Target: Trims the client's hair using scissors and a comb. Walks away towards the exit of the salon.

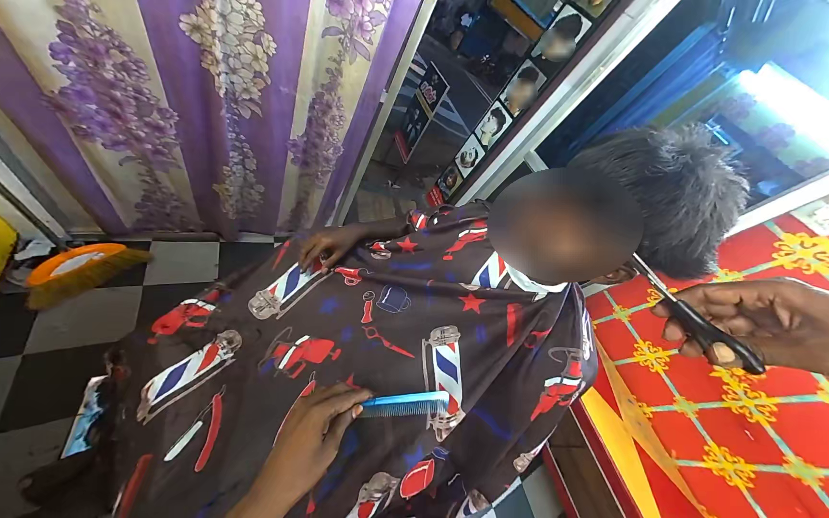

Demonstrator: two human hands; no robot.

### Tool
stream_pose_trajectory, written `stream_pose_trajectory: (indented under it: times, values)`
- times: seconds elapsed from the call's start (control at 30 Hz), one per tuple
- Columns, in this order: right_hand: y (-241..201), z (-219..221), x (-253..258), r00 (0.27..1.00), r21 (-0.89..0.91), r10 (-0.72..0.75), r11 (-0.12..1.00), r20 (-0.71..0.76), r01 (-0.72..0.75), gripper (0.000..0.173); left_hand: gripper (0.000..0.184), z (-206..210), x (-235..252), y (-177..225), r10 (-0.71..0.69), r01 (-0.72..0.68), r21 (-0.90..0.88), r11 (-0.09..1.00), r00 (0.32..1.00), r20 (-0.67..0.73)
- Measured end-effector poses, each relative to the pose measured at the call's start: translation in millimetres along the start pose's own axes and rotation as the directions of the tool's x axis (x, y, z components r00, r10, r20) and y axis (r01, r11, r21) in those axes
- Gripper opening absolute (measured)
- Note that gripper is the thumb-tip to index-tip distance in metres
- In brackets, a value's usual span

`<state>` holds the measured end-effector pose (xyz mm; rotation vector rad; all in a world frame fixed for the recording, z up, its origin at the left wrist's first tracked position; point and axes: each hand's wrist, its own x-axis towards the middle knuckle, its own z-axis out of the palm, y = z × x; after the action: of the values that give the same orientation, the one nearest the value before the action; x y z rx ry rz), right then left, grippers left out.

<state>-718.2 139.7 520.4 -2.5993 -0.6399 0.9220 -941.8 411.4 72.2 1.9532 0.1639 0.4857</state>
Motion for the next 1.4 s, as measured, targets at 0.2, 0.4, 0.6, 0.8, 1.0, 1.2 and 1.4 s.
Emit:
stream_pose_trajectory:
  times: [0.2,0.4,0.6,0.8,1.0,1.2,1.4]
  values:
    - [-14.1,4.7,5.4,0.999,0.022,0.032,0.999,-0.027,-0.031,0.037,0.028,-2.7,-0.7,-3.9,-0.013,0.013,-0.010,1.000,1.000,0.007]
    - [-22.5,7.6,14.4,0.998,0.011,0.024,1.000,-0.065,-0.023,0.034,0.028,-6.3,-0.5,-8.8,-0.017,0.017,-0.019,1.000,1.000,-0.010]
    - [-26.2,11.1,24.6,0.994,0.037,0.009,0.999,-0.109,-0.005,0.038,0.028,-7.5,-1.5,-13.9,-0.038,0.039,-0.023,0.999,0.999,0.003]
    - [-33.3,17.6,27.8,0.986,0.011,0.007,1.000,-0.167,-0.005,0.033,0.028,-9.8,0.4,-17.1,-0.034,0.034,-0.019,0.999,0.999,0.008]
    - [-29.9,26.1,20.4,0.990,-0.077,-0.007,0.997,-0.140,-0.004,0.027,0.026,-18.9,4.8,-11.3,-0.061,0.063,-0.035,0.997,0.997,0.054]
    - [-4.9,55.6,0.8,0.975,-0.208,-0.190,0.964,-0.114,0.164,0.037,0.025,-29.9,17.1,11.1,-0.101,0.119,-0.149,0.982,0.987,0.128]
    - [20.2,120.0,-17.0,0.824,-0.078,-0.563,0.826,-0.059,0.558,0.043,0.022,-26.3,85.0,90.9,0.179,-0.190,-0.232,0.954,0.982,-0.067]
